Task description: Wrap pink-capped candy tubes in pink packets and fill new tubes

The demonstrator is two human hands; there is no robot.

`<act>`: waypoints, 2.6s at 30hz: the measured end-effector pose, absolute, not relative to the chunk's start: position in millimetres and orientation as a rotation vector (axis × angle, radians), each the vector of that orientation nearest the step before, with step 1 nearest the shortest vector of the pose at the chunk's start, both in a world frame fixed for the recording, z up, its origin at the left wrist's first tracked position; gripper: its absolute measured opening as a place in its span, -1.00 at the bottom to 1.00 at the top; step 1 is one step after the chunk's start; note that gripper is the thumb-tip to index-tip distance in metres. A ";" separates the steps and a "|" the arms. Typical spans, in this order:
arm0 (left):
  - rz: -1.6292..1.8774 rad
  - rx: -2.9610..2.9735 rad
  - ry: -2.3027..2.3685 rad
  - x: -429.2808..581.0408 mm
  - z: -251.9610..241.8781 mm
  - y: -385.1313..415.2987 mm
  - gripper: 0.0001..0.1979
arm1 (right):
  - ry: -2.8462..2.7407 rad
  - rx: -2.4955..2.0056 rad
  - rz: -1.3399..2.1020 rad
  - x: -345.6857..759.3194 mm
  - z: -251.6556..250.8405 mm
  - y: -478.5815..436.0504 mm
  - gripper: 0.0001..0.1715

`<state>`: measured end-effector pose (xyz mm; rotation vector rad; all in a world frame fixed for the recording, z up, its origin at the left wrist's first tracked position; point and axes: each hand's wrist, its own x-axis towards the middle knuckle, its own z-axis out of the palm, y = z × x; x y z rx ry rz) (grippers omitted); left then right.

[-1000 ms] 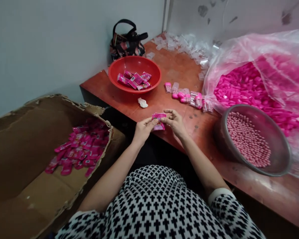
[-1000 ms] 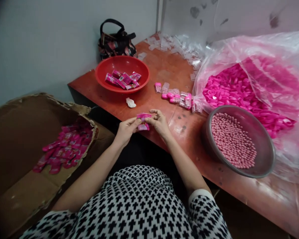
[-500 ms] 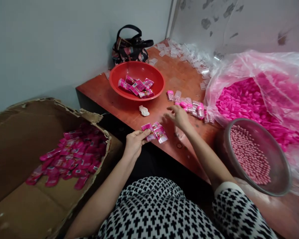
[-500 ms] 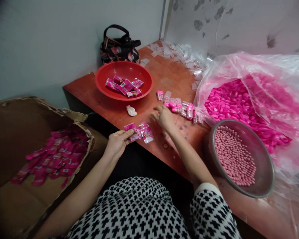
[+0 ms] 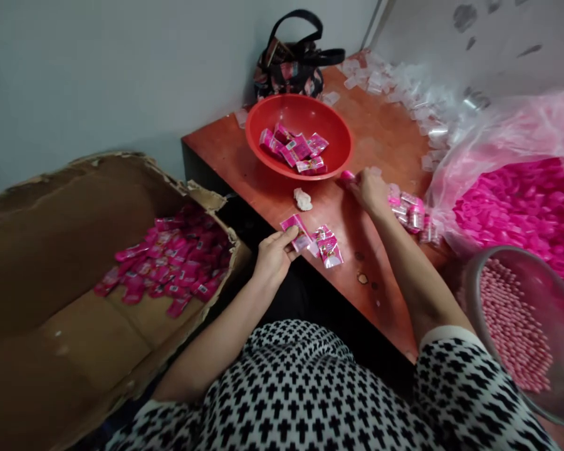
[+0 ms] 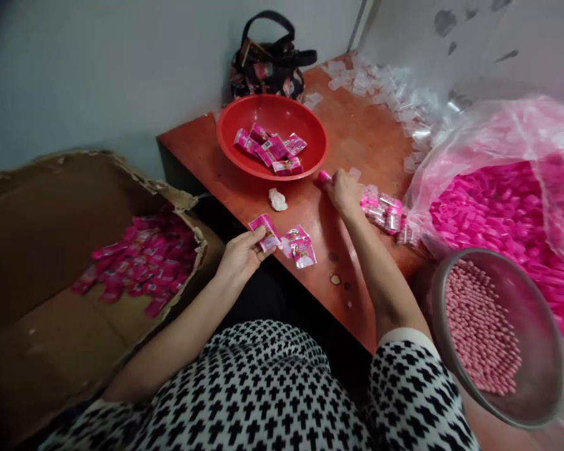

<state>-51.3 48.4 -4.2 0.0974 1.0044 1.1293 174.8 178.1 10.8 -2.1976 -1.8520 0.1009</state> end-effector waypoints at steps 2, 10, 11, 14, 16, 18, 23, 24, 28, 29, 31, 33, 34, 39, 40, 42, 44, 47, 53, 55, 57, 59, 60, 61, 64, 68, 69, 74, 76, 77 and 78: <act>1.142 0.053 0.974 -51.4 -6.6 48.7 -0.80 | -1.701 -2.009 0.307 166.0 12.8 143.5 -0.57; 1.215 -0.093 0.883 -36.5 -12.2 43.4 -0.87 | -1.172 -1.448 1.240 101.3 16.7 -15.2 -0.60; 1.216 -0.091 0.873 -33.7 -11.0 41.7 -0.87 | -1.152 -1.455 1.237 96.6 14.4 -24.0 -0.60; 1.206 -0.071 0.854 -25.6 -5.9 35.5 -0.88 | -1.110 -1.468 1.211 90.8 7.7 -35.8 -0.60; 1.198 -0.046 0.844 -20.5 -2.4 31.0 -0.87 | -1.091 -1.461 1.202 91.2 4.8 -37.5 -0.61; 1.185 -0.010 0.831 -16.1 0.1 27.3 -0.84 | -1.069 -1.446 1.196 92.9 3.1 -38.1 -0.61; 1.180 0.018 0.830 -10.8 2.3 25.8 -0.81 | -0.943 -1.337 1.251 100.3 1.6 -41.6 -0.61; 1.191 0.017 0.830 -10.4 2.5 26.5 -0.81 | -0.929 -1.320 1.242 102.0 1.4 -42.7 -0.62; 1.198 0.038 0.833 -7.0 3.8 28.2 -0.81 | -0.949 -1.316 1.175 106.6 0.9 -46.4 -0.66; 1.192 0.039 0.834 -5.4 4.2 28.0 -0.81 | -0.955 -1.324 1.164 107.1 0.6 -46.8 -0.66; 1.175 0.033 0.832 -2.0 4.5 27.5 -0.81 | -0.956 -1.347 1.143 107.5 -0.1 -46.9 -0.66; 1.158 0.022 0.833 1.3 4.4 27.1 -0.81 | -0.949 -1.366 1.136 107.6 -0.9 -46.3 -0.66; 1.153 0.018 0.833 2.6 4.2 27.0 -0.81 | -0.945 -1.370 1.138 107.7 -1.4 -45.9 -0.66; 1.125 0.066 0.848 5.7 3.5 25.3 -0.76 | -0.934 -1.339 1.213 107.2 -3.6 -42.9 -0.64; 1.122 0.102 0.846 5.5 3.6 24.7 -0.73 | -0.928 -1.323 1.247 107.1 -3.9 -42.1 -0.63; 1.128 0.198 0.824 4.3 3.7 23.6 -0.68 | -0.911 -1.300 1.297 106.8 -5.0 -40.9 -0.63; 1.135 0.287 0.786 2.5 3.5 23.3 -0.64 | -0.897 -1.311 1.268 106.9 -6.9 -40.3 -0.64; 1.114 0.372 0.726 0.7 2.4 24.1 -0.61 | -0.931 -1.375 1.132 107.7 -12.4 -41.0 -0.65; 1.075 0.432 0.703 3.7 1.1 23.8 -0.61 | -0.988 -1.427 1.004 107.8 -20.0 -43.4 -0.66; 1.054 0.435 0.717 4.4 1.7 23.1 -0.62 | -0.959 -1.392 1.035 106.8 -17.8 -42.9 -0.66; 1.026 0.436 0.726 4.0 2.5 22.8 -0.64 | -0.901 -1.320 1.136 105.9 -14.9 -41.9 -0.66; 0.996 0.437 0.723 2.7 2.9 23.3 -0.66 | -0.815 -1.234 1.279 105.3 -13.2 -40.6 -0.66; 0.982 0.442 0.716 1.9 2.9 23.8 -0.66 | -0.775 -1.198 1.341 105.1 -12.9 -40.0 -0.65; 0.967 0.452 0.706 1.2 2.8 24.4 -0.66 | -0.746 -1.173 1.383 105.1 -13.0 -39.7 -0.65; 0.913 0.521 0.677 0.0 2.9 25.9 -0.63 | -0.771 -1.185 1.315 105.4 -14.4 -40.3 -0.66; 0.951 0.578 0.673 1.4 6.1 27.5 -0.60 | -0.901 -1.289 1.060 105.5 -15.2 -42.8 -0.72; 0.971 0.567 0.675 1.9 7.3 27.9 -0.60 | -0.908 -1.292 1.053 105.4 -15.1 -43.3 -0.72; 0.938 0.545 0.696 3.4 8.3 28.9 -0.60 | -0.854 -1.218 1.174 105.1 -14.6 -42.6 -0.69; 0.934 0.549 0.708 3.6 6.2 28.6 -0.61 | -0.812 -1.202 1.225 106.7 -15.2 -41.5 -0.68; 0.934 0.553 0.713 3.8 5.1 28.3 -0.61 | -0.791 -1.188 1.254 107.9 -15.8 -41.0 -0.68; 0.933 0.558 0.716 3.9 4.3 28.2 -0.61 | -0.775 -1.170 1.285 109.2 -16.3 -40.4 -0.68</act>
